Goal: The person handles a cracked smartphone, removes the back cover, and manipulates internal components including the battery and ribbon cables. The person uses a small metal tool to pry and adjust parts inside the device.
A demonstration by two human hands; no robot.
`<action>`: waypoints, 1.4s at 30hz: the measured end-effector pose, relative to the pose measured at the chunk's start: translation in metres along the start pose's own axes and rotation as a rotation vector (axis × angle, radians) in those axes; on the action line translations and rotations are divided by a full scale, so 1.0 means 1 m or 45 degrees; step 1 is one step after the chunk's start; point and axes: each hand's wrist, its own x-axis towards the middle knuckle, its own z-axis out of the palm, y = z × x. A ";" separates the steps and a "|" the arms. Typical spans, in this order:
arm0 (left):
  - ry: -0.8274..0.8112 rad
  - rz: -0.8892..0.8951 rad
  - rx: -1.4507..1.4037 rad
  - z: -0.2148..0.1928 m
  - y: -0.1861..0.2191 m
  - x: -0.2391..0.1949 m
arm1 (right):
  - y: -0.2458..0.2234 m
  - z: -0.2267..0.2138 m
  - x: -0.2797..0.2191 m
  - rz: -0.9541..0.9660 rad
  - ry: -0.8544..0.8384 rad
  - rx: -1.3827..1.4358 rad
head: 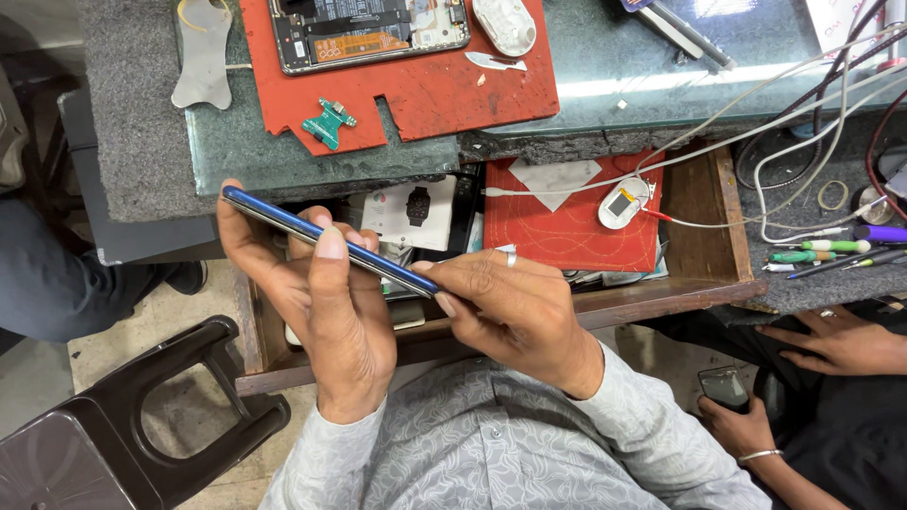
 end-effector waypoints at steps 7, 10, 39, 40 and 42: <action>-0.003 -0.031 0.012 -0.004 -0.003 -0.004 | 0.001 0.006 -0.001 -0.037 0.054 -0.020; -0.019 -0.061 -0.039 -0.004 -0.002 -0.004 | -0.001 0.006 0.001 -0.040 0.066 -0.027; -0.375 -0.371 -0.515 -0.016 0.007 0.008 | -0.041 -0.003 0.008 -0.071 -0.103 -0.256; -0.371 -0.372 -0.519 -0.016 0.007 0.008 | -0.041 -0.003 0.008 -0.087 -0.109 -0.263; -0.356 -0.379 -0.526 -0.015 0.007 0.007 | -0.040 -0.005 0.008 -0.121 -0.122 -0.276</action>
